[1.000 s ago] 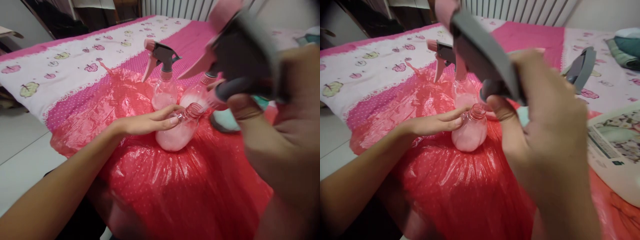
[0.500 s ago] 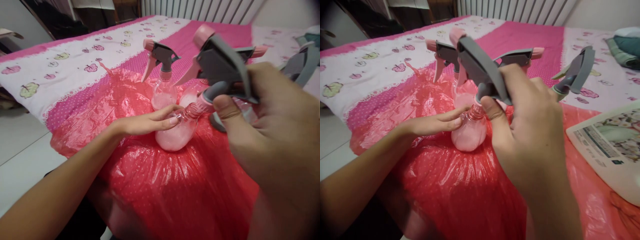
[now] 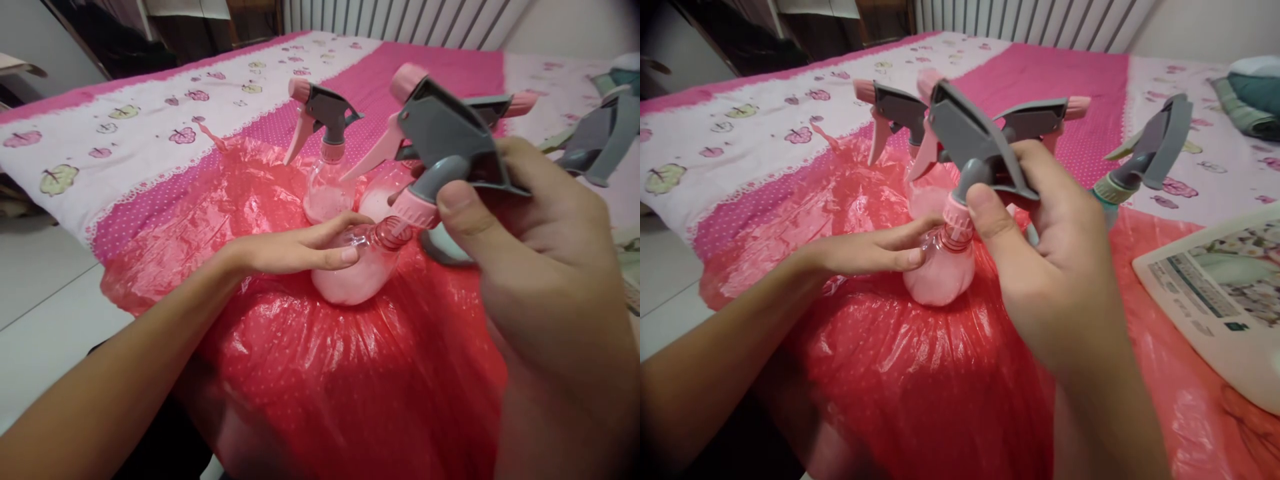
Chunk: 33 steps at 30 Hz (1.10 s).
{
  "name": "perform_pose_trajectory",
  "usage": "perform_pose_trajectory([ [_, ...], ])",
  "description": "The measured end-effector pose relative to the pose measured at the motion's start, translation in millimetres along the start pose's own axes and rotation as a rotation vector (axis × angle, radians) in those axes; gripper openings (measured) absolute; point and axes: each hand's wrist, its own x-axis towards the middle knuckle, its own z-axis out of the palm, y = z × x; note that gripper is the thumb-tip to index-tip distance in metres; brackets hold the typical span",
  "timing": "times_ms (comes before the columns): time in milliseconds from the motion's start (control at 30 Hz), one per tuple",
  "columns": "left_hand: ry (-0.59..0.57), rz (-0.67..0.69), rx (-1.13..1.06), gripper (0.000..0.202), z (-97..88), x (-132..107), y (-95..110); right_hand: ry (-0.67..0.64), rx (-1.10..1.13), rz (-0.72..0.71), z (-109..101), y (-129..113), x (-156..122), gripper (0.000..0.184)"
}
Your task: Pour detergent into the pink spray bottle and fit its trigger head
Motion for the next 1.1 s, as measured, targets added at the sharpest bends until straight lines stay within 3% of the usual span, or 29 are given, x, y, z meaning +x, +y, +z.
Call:
perform_pose_trajectory([
  [133,-0.006,0.018,0.02,0.086,0.1,-0.1,-0.3,0.038,-0.147,0.031,-0.5,-2.3,-0.7,0.01],
  [267,-0.011,0.02,0.027,0.087,0.0,-0.3,-0.4,0.013,-0.029,0.04,-1.1,-4.8,-1.6,0.008],
  [367,0.002,0.029,0.029,0.088,-0.4,0.2,-1.5,0.021,-0.139,0.029,-1.4,-3.9,-1.4,0.008],
  [500,-0.015,0.046,0.029,0.085,-1.5,1.1,-5.0,0.002,0.001,0.054,-0.6,-1.3,-0.9,0.01],
  [633,-0.002,0.054,0.021,0.082,-1.8,1.0,-7.1,0.032,-0.051,0.033,0.0,0.4,-1.4,0.011],
  [733,-0.004,0.067,0.017,0.082,-1.3,1.1,-6.9,0.024,0.033,0.06,-0.2,0.4,-1.9,0.009],
  [867,0.002,0.082,0.016,0.082,-1.0,2.0,-6.7,0.016,-0.125,0.056,0.3,-1.5,-2.4,0.011],
  [967,-0.009,0.077,0.02,0.082,-1.7,2.0,-7.6,0.013,0.016,0.078,2.8,1.7,-1.8,0.011],
  [1100,-0.009,0.061,0.034,0.081,-3.1,-0.8,-11.6,0.132,0.264,0.055,6.2,14.2,1.7,0.013],
])
